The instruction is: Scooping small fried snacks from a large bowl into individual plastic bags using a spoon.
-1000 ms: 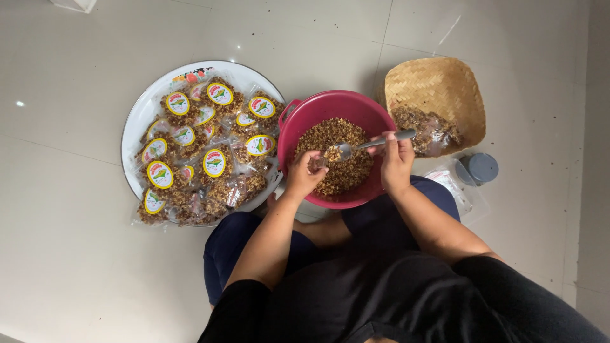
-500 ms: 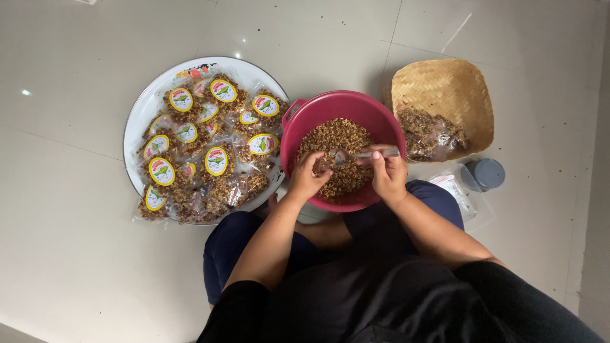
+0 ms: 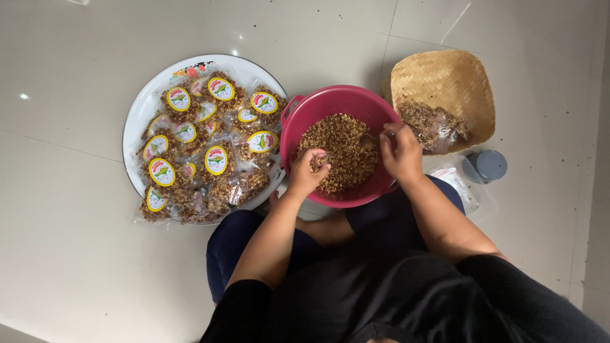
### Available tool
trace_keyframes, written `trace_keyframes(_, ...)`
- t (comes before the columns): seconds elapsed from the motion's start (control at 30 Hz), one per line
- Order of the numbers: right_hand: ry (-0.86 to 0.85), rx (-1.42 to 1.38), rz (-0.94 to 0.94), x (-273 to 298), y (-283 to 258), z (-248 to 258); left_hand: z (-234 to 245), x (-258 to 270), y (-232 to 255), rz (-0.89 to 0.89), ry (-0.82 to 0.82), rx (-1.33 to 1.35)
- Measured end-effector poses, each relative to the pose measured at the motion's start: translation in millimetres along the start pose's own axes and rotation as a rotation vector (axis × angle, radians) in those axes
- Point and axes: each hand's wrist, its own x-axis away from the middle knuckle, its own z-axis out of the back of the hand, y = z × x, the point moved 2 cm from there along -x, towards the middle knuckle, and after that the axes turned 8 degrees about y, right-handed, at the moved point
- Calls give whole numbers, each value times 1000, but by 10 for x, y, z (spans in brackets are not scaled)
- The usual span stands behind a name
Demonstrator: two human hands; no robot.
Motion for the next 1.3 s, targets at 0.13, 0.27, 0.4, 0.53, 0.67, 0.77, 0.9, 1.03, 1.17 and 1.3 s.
trace_keyframes(0.13, -102, 122, -92, 58, 204, -55, 21, 4, 53, -1, -10, -2)
trace_keyframes(0.27, -172, 240, -249, 113, 391, -122, 1, 18, 49, 7, -10, 41)
trace_keyframes(0.4, -380, 515, -429, 121, 513, -140, 23, 0, 71, -1, -16, 61)
trace_keyframes(0.53, -433, 584, -528, 174, 762, -147, 12, 20, 77, 1, -2, 56)
trace_keyframes(0.67, -377, 467, -702, 215, 890, -118, 9, 25, 92, -2, -20, 42)
trace_keyframes(0.77, -315, 415, -701, 179, 724, -111, 13, 39, 90, -1, -31, 20)
trace_keyframes(0.9, -359, 128, -610, 320, 274, -357, 14, 50, 123, 13, -67, -14)
trace_keyframes(1.03, -736, 111, -571, 360, -442, -537, 12, 66, 223, 10, -126, -136)
trace_keyframes(1.17, -861, 110, -457, 392, -607, -737, 1, 74, 174, -68, -90, -118)
trace_keyframes(1.3, -639, -160, -353, 518, -324, -914, 30, 18, 212, 89, -181, -15)
